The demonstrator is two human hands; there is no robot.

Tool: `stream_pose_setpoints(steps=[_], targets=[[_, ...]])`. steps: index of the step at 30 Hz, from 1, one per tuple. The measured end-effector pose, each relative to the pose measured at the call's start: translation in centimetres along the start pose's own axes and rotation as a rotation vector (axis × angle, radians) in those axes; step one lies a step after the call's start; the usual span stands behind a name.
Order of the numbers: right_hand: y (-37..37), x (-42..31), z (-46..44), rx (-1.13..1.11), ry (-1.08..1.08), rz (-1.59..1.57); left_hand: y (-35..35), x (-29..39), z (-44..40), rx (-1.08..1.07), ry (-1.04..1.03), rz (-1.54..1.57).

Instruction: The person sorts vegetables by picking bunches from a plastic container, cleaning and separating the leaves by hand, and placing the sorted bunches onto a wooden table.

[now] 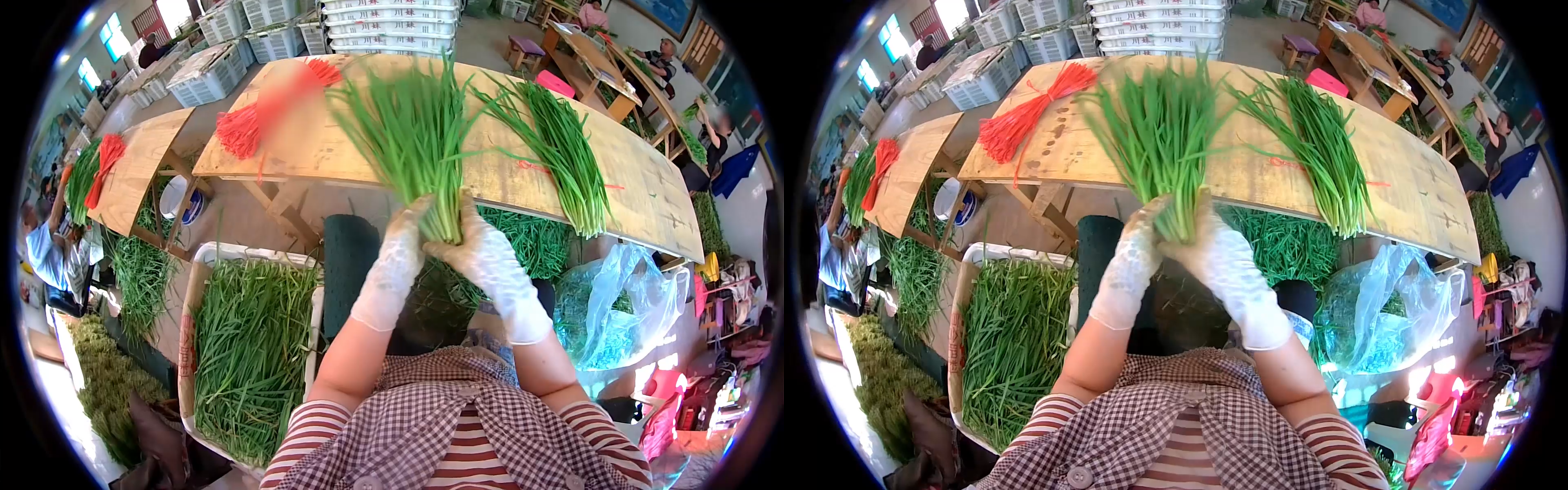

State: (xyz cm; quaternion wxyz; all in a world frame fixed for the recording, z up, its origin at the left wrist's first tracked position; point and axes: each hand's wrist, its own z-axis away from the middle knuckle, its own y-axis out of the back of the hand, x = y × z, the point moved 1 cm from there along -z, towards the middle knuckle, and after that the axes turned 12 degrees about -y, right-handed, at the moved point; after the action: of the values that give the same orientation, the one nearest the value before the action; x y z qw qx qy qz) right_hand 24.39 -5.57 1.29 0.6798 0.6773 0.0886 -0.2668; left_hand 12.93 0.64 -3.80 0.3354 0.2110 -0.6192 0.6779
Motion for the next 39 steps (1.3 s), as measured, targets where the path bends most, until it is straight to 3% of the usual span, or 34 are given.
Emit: stream_pose_setpoints(steps=[1, 2, 5, 7, 9, 10, 11, 14, 15, 19, 21, 23, 27, 31, 32, 34, 37, 39], targets=[[0.1, 1.5, 0.0, -0.027, 0.003, -0.247, 0.5, 0.1, 0.0, -0.001, 0.01, 0.036], [-0.7, 3.0, -0.6, -0.159, -0.134, -0.621, 1.1, 0.2, 0.1, -0.001, 0.021, 0.071], [0.1, 5.5, -2.0, -0.23, -0.297, -0.817, 1.2, 1.6, 0.8, -0.039, 0.018, 0.172], [0.6, 3.2, -1.7, -0.242, -0.303, -0.877, 0.0, 2.6, 1.4, -0.026, -0.022, 0.187], [-1.2, 1.9, -1.8, -0.243, -0.208, -0.949, 1.5, 0.2, -0.6, -0.007, -0.043, -0.1], [-1.8, 2.5, -2.7, -0.321, -0.114, -0.723, 1.2, 0.1, -0.8, -0.001, -0.055, -0.244], [-2.2, 3.1, -2.8, -0.407, -0.15, -0.961, 1.1, 0.3, -0.2, -0.027, -0.023, -0.314], [-1.5, 4.7, -2.9, -0.644, -0.232, -1.457, 0.6, 2.1, 1.0, -0.189, 0.002, -0.029], [-1.4, 5.3, -2.7, -0.724, -0.266, -1.584, 0.9, 1.6, 0.5, -0.068, 0.138, 0.022], [-2.6, 5.2, -2.0, -0.671, -0.342, -1.518, 0.1, -0.7, 0.2, -0.158, 0.17, 0.364], [-3.8, 8.3, -2.8, -0.531, -0.409, -1.286, -0.3, -1.3, 0.6, -0.187, 0.172, 0.368], [-0.3, 7.1, -1.8, -0.408, -0.421, -0.894, -0.4, -1.6, 0.6, -0.211, 0.155, 0.355], [1.2, 6.6, -1.2, 0.151, -0.131, -0.827, -0.4, -1.6, 0.6, -0.184, 0.177, 0.346], [2.0, 3.7, -0.5, 0.189, -0.095, -0.479, -0.1, -2.1, 0.4, -0.132, 0.198, 0.32], [2.5, 2.7, -0.5, 0.076, -0.117, -0.415, -0.2, -2.2, 0.5, -0.112, 0.188, 0.319], [0.7, 2.8, -1.6, 0.091, -0.106, -0.415, -0.4, -2.4, 0.6, -0.099, 0.162, 0.281], [0.2, 3.7, -3.0, -0.062, -0.246, -0.948, -0.7, -2.0, 0.6, -0.194, 0.145, 0.294], [0.8, 4.7, -3.4, -0.114, -0.281, -1.115, -1.2, -1.5, 1.0, -0.144, 0.177, 0.334]])
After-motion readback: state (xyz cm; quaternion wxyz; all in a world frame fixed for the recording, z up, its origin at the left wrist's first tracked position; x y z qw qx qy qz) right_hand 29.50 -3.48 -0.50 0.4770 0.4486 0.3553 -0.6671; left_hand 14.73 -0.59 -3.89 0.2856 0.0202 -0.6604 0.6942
